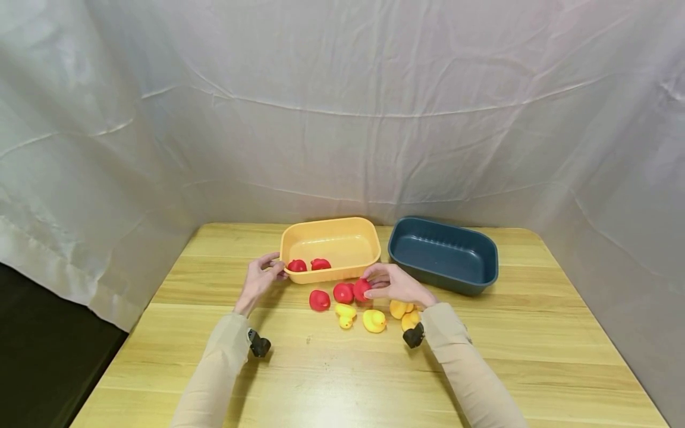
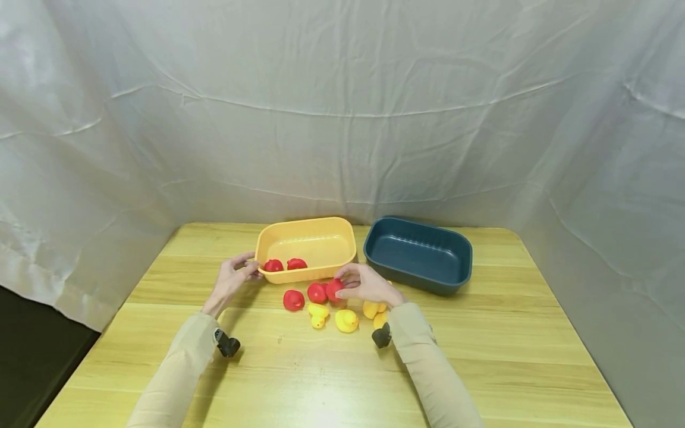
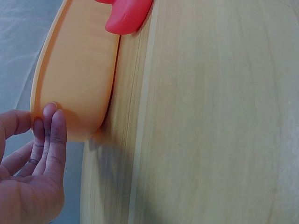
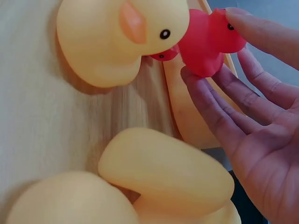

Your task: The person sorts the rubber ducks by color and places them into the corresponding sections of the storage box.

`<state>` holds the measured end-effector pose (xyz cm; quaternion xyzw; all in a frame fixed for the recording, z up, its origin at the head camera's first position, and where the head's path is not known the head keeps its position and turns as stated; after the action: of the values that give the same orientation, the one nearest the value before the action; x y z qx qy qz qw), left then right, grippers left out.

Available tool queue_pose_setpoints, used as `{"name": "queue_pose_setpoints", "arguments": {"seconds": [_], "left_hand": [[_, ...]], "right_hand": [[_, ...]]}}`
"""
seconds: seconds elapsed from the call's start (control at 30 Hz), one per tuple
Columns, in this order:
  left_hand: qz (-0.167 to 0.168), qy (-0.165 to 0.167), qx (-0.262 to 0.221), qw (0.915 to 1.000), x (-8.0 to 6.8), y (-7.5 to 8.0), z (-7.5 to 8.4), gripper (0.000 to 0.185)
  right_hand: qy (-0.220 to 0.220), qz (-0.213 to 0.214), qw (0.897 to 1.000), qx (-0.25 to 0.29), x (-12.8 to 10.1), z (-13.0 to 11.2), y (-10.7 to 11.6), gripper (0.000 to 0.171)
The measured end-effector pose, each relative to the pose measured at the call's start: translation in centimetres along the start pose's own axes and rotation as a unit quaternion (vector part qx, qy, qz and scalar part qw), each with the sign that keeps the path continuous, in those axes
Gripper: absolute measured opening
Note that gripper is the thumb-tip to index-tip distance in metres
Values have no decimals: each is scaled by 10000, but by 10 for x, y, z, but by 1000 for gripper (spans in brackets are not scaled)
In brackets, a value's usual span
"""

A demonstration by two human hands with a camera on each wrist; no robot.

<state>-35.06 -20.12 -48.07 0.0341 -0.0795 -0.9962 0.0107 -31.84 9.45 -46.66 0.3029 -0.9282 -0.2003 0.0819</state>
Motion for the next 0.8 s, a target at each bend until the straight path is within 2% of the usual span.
{"name": "queue_pose_setpoints", "arguments": {"seconds": [0.23, 0.6, 0.8], "left_hand": [[12, -15, -21, 10000, 0, 0, 0, 45], [23, -3, -16, 10000, 1, 0, 0, 46], [27, 15, -26, 10000, 0, 0, -1, 46]], "right_hand": [[214, 172, 9986, 443, -2, -7, 2, 42], [4, 552, 9949, 849, 0, -2, 7, 46], [168, 721, 9917, 1048, 1, -7, 9, 46]]}}
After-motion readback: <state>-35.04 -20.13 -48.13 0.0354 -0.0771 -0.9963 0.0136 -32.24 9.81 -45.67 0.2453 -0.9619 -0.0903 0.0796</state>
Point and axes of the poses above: each hand's wrist, its own x-axis towards the middle knuckle, its own y-axis out of the back of the hand, z = x × y, the point moved 10 cm from there along x, towards the middle knuckle, and after that the axes turned 2 degrees about y, right-handed, at the moved point
